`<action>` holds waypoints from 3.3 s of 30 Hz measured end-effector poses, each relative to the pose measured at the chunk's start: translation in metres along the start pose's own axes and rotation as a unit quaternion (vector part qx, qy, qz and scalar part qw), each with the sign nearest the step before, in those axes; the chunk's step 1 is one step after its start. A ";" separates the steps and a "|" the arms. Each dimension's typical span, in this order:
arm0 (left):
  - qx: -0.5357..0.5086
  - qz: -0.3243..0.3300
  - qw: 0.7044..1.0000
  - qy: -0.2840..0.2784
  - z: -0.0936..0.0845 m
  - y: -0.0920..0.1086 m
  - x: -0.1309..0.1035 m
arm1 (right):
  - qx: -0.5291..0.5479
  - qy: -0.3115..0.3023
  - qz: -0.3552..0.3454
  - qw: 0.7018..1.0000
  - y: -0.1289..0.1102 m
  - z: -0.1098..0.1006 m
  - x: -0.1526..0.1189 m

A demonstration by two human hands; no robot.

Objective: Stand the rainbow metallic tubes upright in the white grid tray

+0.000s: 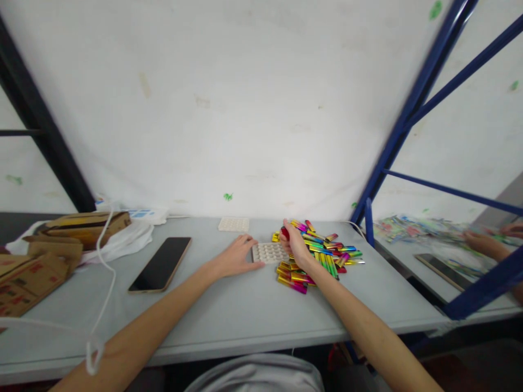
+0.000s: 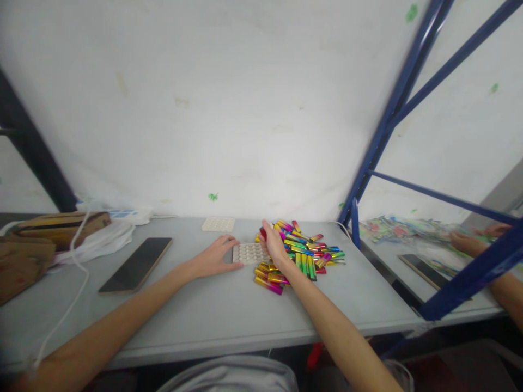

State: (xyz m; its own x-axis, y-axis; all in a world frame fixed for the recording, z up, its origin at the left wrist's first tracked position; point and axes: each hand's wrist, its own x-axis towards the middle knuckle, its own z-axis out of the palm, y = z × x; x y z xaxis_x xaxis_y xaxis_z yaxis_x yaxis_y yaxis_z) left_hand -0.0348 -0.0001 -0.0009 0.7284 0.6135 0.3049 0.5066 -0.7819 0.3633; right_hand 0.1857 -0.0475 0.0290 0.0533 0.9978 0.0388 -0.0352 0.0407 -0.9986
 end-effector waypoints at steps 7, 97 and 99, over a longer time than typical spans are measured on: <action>-0.007 -0.011 1.000 -0.010 -0.002 0.000 0.000 | -0.038 0.042 0.007 0.998 0.007 -0.001 0.003; -0.082 0.014 0.997 0.003 -0.007 -0.026 0.007 | -0.448 0.269 -0.192 0.830 0.004 -0.116 0.036; -0.078 0.010 0.997 -0.002 -0.008 -0.026 0.007 | -0.464 0.252 -0.202 0.825 0.004 -0.114 0.037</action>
State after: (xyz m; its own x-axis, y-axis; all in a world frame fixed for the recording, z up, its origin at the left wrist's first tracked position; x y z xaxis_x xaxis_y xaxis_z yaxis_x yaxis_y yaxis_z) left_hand -0.0465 0.0250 -0.0015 0.7395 0.5971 0.3108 0.4139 -0.7675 0.4896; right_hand 0.3013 -0.0165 0.0218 0.2895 0.7546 0.5889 0.8537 0.0746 -0.5154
